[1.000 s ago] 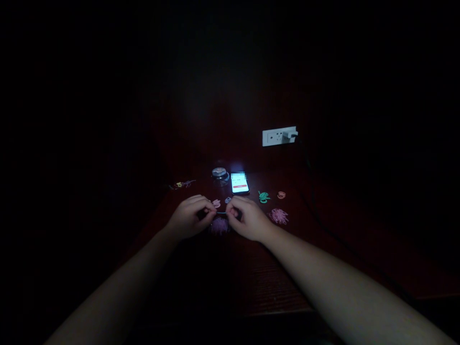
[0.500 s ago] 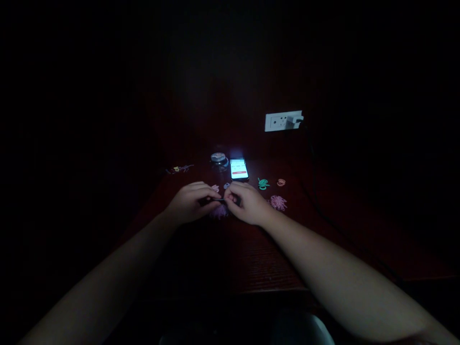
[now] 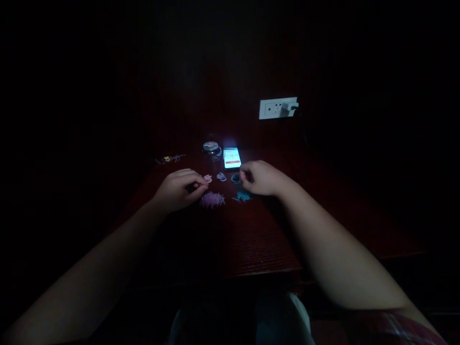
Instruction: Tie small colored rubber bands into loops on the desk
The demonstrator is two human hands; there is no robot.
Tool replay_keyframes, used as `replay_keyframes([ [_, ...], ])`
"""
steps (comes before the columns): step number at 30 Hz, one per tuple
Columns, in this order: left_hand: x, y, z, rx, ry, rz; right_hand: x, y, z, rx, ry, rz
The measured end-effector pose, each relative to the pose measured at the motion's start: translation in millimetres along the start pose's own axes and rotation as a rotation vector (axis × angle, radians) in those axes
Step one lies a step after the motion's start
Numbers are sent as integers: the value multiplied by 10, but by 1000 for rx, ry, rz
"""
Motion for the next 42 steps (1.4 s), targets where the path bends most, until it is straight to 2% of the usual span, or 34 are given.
replay_keyframes([
  [4,8,-16,-16,-10,-9,5,177,3,129,107,-95,-166],
  [10,24,-50,-86,-50,-11,-10,207,20,172,158,-218,-151],
  [18,-18,-144,-262,-147,20,0,268,11,196,197,-223,-214],
  [21,-140,-315,-523,-308,107,54,253,10,208,200,-167,-228],
  [23,-248,-542,-792,-511,174,76,207,27,240,205,-139,-194],
  [24,-285,-689,-939,-632,194,59,188,39,253,202,-122,-178],
  [26,-309,-1029,-1210,-891,224,-55,169,64,246,176,-87,-149],
  [27,-330,-1155,-1299,-950,249,-88,161,75,229,168,-71,-124],
  [30,-332,-1416,-1474,-1043,317,-159,187,56,29,75,-39,-51],
  [33,-237,-1501,-1555,-1067,345,-199,313,-68,-363,-119,17,-56],
  [37,-103,-1427,-1627,-1030,358,-229,519,-253,-820,-292,70,-143],
  [42,3,-1265,-1818,-948,367,-272,635,-330,-1024,-356,153,-194],
])
Point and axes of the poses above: each hand's wrist, its own y-axis towards the middle knuckle, its own x-axis out of the palm, z = x × y, the point moved 8 cm from there along y, towards the middle knuckle, and after that the axes turned 15 degrees about x, right-handed, at the moved point
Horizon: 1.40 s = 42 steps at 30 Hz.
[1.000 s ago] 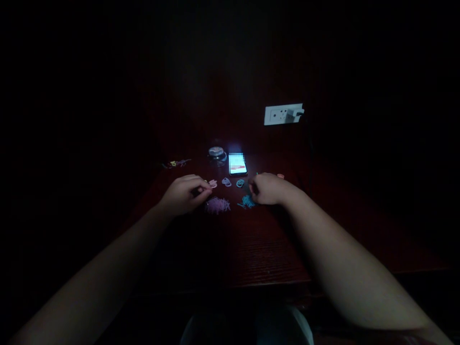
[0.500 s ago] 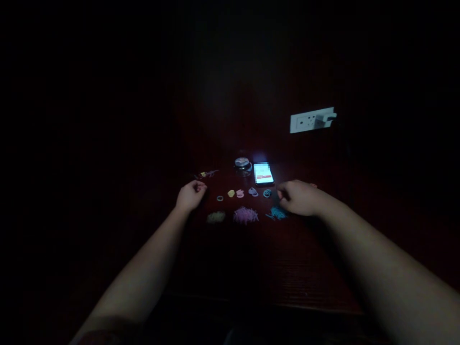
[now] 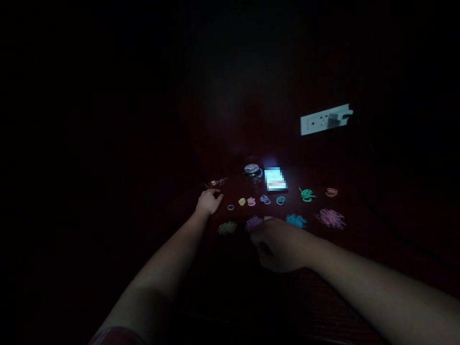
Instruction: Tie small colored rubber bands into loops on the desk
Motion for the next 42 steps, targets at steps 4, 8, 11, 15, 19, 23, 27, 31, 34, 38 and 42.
replay_keyframes([
  [4,61,226,-56,10,26,-8,-1,-3,28,-23,18,18],
  [8,120,394,-126,10,34,-15,-52,-14,88,6,-7,43],
  [11,146,461,-165,7,31,-5,-71,-21,109,34,-27,53],
  [15,127,480,-162,23,17,33,-80,-29,77,5,-27,66],
  [19,10,406,-103,44,-9,107,-127,-21,91,5,-63,110],
  [23,-164,220,14,67,-74,204,-164,-9,163,13,-71,144],
  [27,-370,-16,294,128,-207,307,-234,9,270,23,-99,234],
  [31,-559,-299,782,213,-362,355,-449,-2,431,162,-125,470],
  [34,-748,-567,1282,458,-578,423,-529,-28,489,208,-56,545],
  [38,-943,-882,1876,899,-575,406,-471,-18,446,121,1,475],
  [42,-1004,-906,2015,988,-563,401,-450,-20,430,80,-13,465],
])
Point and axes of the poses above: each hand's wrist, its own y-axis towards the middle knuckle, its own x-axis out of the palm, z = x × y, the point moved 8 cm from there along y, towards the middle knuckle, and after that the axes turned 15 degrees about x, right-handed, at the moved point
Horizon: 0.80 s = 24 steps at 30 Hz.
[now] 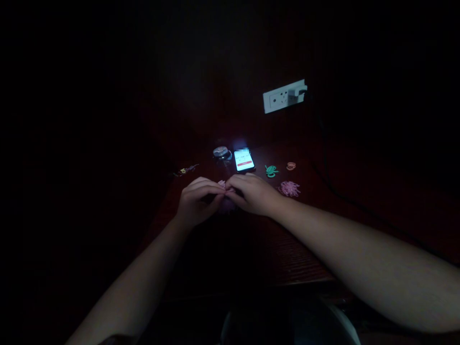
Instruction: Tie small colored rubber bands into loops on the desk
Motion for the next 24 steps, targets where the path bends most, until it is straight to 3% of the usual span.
replay_keyframes([
  [16,111,-39,-107,-27,33,-72,-66,-21,-11,-12,-14,39],
  [24,106,3,-56,28,0,-27,-68,-40,4,0,4,25],
])
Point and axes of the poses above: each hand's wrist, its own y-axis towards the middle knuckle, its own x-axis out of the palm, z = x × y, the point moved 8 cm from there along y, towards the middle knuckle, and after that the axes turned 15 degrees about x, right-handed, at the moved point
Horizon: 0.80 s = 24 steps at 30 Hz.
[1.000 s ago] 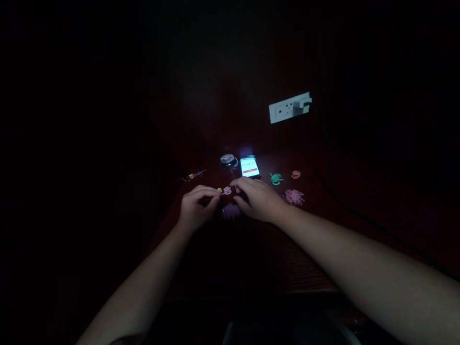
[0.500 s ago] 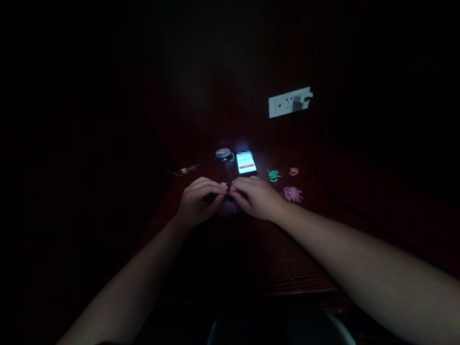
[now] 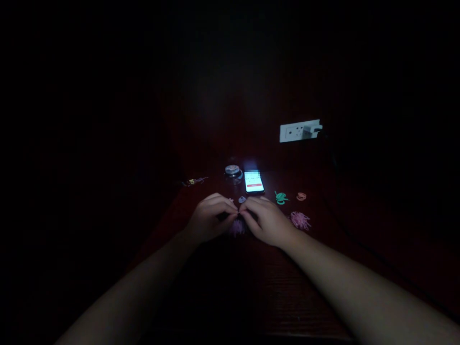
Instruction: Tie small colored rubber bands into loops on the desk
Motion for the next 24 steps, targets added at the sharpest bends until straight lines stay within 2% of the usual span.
replay_keyframes([
  [8,-21,-14,-18,-28,22,24,-79,-3,103,43,55,69],
  [14,3,19,14,13,11,-12,-32,-12,16,-34,100,14],
  [24,-28,-11,-9,13,25,-5,-85,-22,13,-43,100,76],
])
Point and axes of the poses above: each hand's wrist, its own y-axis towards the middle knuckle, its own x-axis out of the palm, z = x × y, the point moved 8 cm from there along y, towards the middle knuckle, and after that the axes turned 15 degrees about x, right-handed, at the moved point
